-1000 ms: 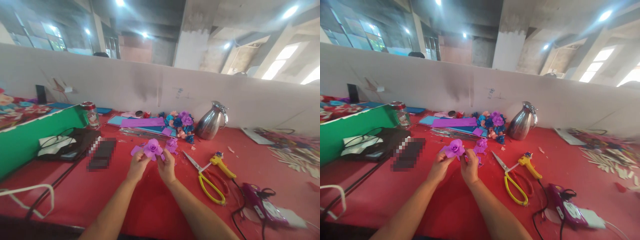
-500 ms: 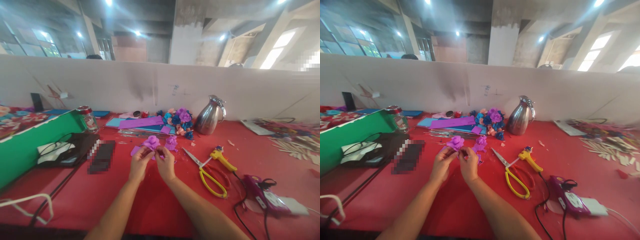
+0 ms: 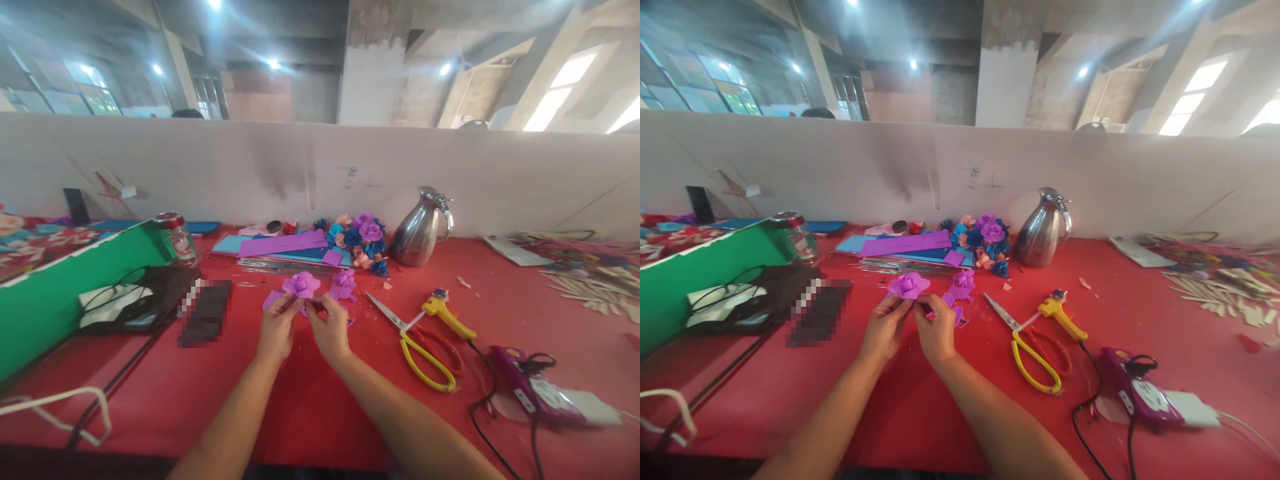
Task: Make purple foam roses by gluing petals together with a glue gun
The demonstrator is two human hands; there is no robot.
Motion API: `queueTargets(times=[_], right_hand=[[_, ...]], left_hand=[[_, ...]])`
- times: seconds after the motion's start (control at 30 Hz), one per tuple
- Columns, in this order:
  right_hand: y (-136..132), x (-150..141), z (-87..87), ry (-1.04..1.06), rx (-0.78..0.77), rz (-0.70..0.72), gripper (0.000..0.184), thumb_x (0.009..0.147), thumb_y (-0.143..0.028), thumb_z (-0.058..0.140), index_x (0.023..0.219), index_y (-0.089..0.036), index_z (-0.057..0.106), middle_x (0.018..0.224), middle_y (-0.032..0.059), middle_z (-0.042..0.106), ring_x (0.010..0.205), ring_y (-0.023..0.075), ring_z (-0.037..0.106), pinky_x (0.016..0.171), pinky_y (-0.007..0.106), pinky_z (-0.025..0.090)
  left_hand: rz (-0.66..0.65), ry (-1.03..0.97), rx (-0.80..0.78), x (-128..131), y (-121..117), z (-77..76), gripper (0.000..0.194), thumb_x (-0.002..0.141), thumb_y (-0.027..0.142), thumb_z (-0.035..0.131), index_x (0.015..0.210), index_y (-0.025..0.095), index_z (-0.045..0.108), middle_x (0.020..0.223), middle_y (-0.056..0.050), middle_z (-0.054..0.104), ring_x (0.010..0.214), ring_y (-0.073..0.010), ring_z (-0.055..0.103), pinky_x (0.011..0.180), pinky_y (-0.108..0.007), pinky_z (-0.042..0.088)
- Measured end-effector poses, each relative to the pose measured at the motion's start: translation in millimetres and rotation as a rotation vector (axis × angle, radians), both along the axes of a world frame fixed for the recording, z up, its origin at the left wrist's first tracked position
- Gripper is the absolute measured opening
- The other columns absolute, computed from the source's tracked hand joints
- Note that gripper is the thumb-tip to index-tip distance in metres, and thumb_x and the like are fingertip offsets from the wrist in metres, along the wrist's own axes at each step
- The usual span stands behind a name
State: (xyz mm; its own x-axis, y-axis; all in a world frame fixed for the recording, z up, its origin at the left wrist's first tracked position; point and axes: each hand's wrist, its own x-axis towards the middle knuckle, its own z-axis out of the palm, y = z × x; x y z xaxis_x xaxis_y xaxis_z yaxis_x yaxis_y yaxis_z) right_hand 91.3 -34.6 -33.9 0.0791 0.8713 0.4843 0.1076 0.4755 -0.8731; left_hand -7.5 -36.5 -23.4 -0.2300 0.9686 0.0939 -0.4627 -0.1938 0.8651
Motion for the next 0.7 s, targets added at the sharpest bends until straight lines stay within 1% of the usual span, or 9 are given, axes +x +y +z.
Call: queueTargets(times=[0.1,0.2,0.3,0.37,0.4,0.47,0.53,0.6,0.7], right_hand=[[-2,0,2.1,-0.004,0.001,0.001,0.015,0.079,-0.022,0.053,0.082,-0.019,0.068,0.073,0.0027,0.068,0.065,0.0159,0.06,0.063,0.027,0.048],[-3,3,6.7,0.0,0.005,0.006,0.017,0.074,-0.018,0.051,0.077,-0.02,0.068,0.071,0.0021,0.068,0.065,0.0168,0.06,0.064,0.028,0.047],[2,11,16.2,0.125,-0.067,0.014,0.017,0.07,-0.018,0.047,0.071,-0.02,0.064,0.066,0.0008,0.065,0.064,0.0164,0.059,0.062,0.027,0.047],[8,19,25.2,0.226,-0.155,0.101,0.015,0.071,-0.023,0.047,0.069,-0.019,0.061,0.064,0.0005,0.062,0.062,0.0156,0.057,0.06,0.025,0.046],[12,23,30.1,0.258,-0.202,0.183,0.017,0.073,-0.026,0.047,0.068,-0.018,0.061,0.064,0.001,0.062,0.062,0.0154,0.057,0.059,0.025,0.046],[18,32,39.5,0.295,-0.295,0.372,0.027,0.078,-0.035,0.044,0.068,-0.017,0.062,0.065,0.0031,0.063,0.06,0.0154,0.057,0.058,0.026,0.047],[20,39,47.0,0.308,-0.353,0.501,0.04,0.083,-0.041,0.038,0.069,-0.015,0.064,0.063,0.0049,0.063,0.057,0.0154,0.056,0.056,0.026,0.047],[21,43,51.5,0.295,-0.353,0.524,0.045,0.085,-0.045,0.038,0.068,-0.014,0.065,0.059,0.0046,0.061,0.053,0.0146,0.054,0.053,0.026,0.046],[17,46,54.0,0.227,-0.309,0.49,0.038,0.081,-0.046,0.051,0.066,-0.015,0.065,0.058,0.0017,0.059,0.051,0.0123,0.051,0.049,0.022,0.043]], left_hand=[[0.012,0.028,0.008,0,0,0.0,0.021,0.059,0.023,0.079,0.079,0.018,0.073,0.077,-0.002,0.071,0.081,-0.0159,0.063,0.076,-0.026,0.047],[0.009,0.056,0.028,-1,0,1.8,0.024,0.059,0.024,0.079,0.082,0.019,0.074,0.081,-0.002,0.073,0.085,-0.0187,0.064,0.08,-0.029,0.047],[-0.045,0.068,0.052,-4,-1,2.6,0.027,0.058,0.023,0.079,0.084,0.021,0.074,0.083,-0.002,0.073,0.087,-0.0201,0.064,0.081,-0.031,0.047],[-0.117,0.071,0.064,-5,-3,2.1,0.023,0.059,0.024,0.079,0.081,0.02,0.074,0.082,-0.002,0.073,0.087,-0.0212,0.064,0.08,-0.032,0.048],[-0.154,0.074,0.072,-5,-3,1.9,0.021,0.058,0.024,0.079,0.078,0.02,0.073,0.08,-0.002,0.073,0.086,-0.0216,0.064,0.079,-0.033,0.048],[-0.203,0.082,0.087,-5,-5,2.2,0.018,0.058,0.024,0.08,0.073,0.02,0.072,0.078,-0.002,0.072,0.084,-0.0216,0.064,0.077,-0.033,0.048],[-0.212,0.101,0.1,-5,-6,4.0,0.018,0.058,0.025,0.081,0.071,0.02,0.071,0.078,-0.002,0.071,0.082,-0.02,0.063,0.076,-0.031,0.048],[-0.216,0.121,0.105,-5,-7,6.7,0.019,0.058,0.026,0.081,0.072,0.021,0.07,0.077,-0.001,0.07,0.078,-0.0183,0.062,0.074,-0.03,0.047],[-0.237,0.169,0.096,-6,-8,9.7,0.02,0.057,0.029,0.081,0.068,0.019,0.067,0.071,-0.001,0.067,0.074,-0.0175,0.059,0.071,-0.029,0.047]])
